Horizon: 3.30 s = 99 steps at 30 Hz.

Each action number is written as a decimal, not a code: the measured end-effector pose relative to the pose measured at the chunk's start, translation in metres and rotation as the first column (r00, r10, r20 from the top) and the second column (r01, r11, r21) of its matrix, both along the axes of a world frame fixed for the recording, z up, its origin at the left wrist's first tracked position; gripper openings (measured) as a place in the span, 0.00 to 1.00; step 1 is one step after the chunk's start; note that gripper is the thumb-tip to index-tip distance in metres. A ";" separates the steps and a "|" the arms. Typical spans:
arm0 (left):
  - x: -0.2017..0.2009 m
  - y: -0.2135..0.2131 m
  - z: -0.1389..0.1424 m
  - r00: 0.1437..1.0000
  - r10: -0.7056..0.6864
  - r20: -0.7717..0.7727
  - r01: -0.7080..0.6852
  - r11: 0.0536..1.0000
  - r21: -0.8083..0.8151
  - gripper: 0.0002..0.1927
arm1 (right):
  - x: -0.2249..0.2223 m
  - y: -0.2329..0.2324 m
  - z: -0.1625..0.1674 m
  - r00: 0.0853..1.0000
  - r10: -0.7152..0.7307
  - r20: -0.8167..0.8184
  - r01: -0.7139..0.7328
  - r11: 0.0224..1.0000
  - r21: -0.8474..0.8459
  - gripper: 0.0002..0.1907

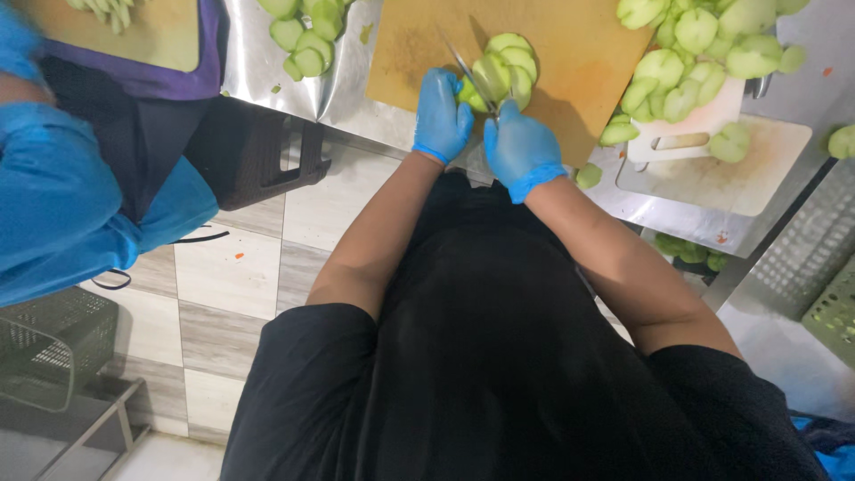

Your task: The person slices green vegetables into thin rounds on a wooden cutting board using a knife. Sliced pieces accumulate on the board and are periodically moved aside. A coworker also slices vegetables nearby.

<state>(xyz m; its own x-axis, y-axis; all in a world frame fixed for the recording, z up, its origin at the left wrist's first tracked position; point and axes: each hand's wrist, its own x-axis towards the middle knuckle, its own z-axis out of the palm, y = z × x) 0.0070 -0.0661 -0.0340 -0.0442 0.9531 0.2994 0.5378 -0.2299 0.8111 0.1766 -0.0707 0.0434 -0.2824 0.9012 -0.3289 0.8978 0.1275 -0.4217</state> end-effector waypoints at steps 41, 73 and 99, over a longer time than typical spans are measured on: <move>-0.026 0.001 -0.014 0.983 -0.083 -0.164 0.084 0.996 0.004 0.13 | -0.020 -0.010 0.021 0.998 0.044 0.045 -0.043 0.999 -0.028 0.17; -0.042 -0.004 -0.025 0.963 -0.248 -0.106 0.223 0.953 -0.205 0.13 | -0.034 -0.010 0.005 0.998 0.024 0.059 -0.027 0.999 0.042 0.16; -0.042 -0.006 -0.023 0.971 -0.222 -0.086 0.220 0.975 -0.034 0.15 | -0.022 -0.001 -0.023 0.993 0.037 0.115 -0.032 0.998 -0.048 0.17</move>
<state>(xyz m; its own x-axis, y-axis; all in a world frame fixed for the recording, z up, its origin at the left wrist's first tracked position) -0.0350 -0.0724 -0.0573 0.1940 0.9431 0.2699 0.5457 -0.3324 0.7693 0.1548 -0.0717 0.0209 -0.2709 0.8747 -0.4019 0.9362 0.1422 -0.3215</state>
